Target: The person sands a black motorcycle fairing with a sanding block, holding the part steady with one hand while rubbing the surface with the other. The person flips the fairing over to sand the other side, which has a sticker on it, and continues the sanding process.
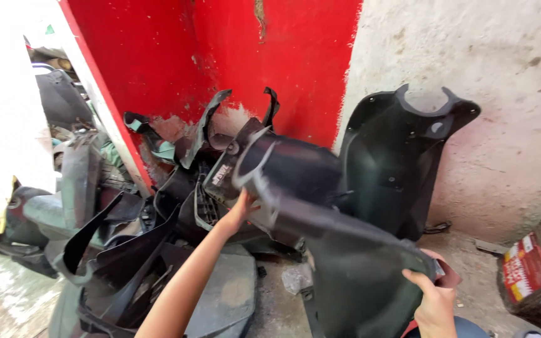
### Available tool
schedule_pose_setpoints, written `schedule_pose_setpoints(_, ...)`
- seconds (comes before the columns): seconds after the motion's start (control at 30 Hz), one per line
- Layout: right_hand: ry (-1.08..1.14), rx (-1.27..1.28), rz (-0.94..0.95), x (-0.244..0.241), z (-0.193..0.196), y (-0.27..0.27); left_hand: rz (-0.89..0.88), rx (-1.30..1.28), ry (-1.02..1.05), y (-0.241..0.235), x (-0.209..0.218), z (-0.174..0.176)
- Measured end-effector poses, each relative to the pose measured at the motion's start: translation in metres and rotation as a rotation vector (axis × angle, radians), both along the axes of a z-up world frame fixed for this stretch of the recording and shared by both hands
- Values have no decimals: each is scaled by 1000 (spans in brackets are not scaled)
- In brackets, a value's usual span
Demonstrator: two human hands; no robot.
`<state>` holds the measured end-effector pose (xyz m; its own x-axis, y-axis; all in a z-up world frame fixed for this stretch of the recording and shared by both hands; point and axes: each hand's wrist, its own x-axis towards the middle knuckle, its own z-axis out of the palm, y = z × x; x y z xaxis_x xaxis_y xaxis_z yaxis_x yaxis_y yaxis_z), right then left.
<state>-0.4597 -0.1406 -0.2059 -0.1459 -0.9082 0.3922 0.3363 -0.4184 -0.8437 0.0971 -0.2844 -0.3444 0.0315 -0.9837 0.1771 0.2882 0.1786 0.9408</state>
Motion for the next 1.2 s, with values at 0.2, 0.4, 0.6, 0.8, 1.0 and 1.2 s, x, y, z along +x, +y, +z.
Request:
schedule_pose_setpoints(0.2, -18, 70, 163, -5, 26, 1, -165, -85, -36, -24, -24, -55)
schedule_pose_setpoints(0.4, -139, 325, 369, 28, 60, -33, -85, 14, -215, 41, -61, 19)
schedule_pose_setpoints(0.6, -85, 344, 615, 60, 50, -77, 69, 130, -393, 89, -42, 43)
schedule_pose_setpoints(0.8, 85, 282, 642, 101, 38, -116, 221, 263, -568, 106, 6, 12)
schedule_pose_setpoints(1.0, 105, 467, 759, 144, -8, -156, 368, 433, -724, 148, 35, -22)
schedule_pose_setpoints(1.2, 159, 537, 689, 178, -58, -158, 778, 738, -846, 138, 75, -130)
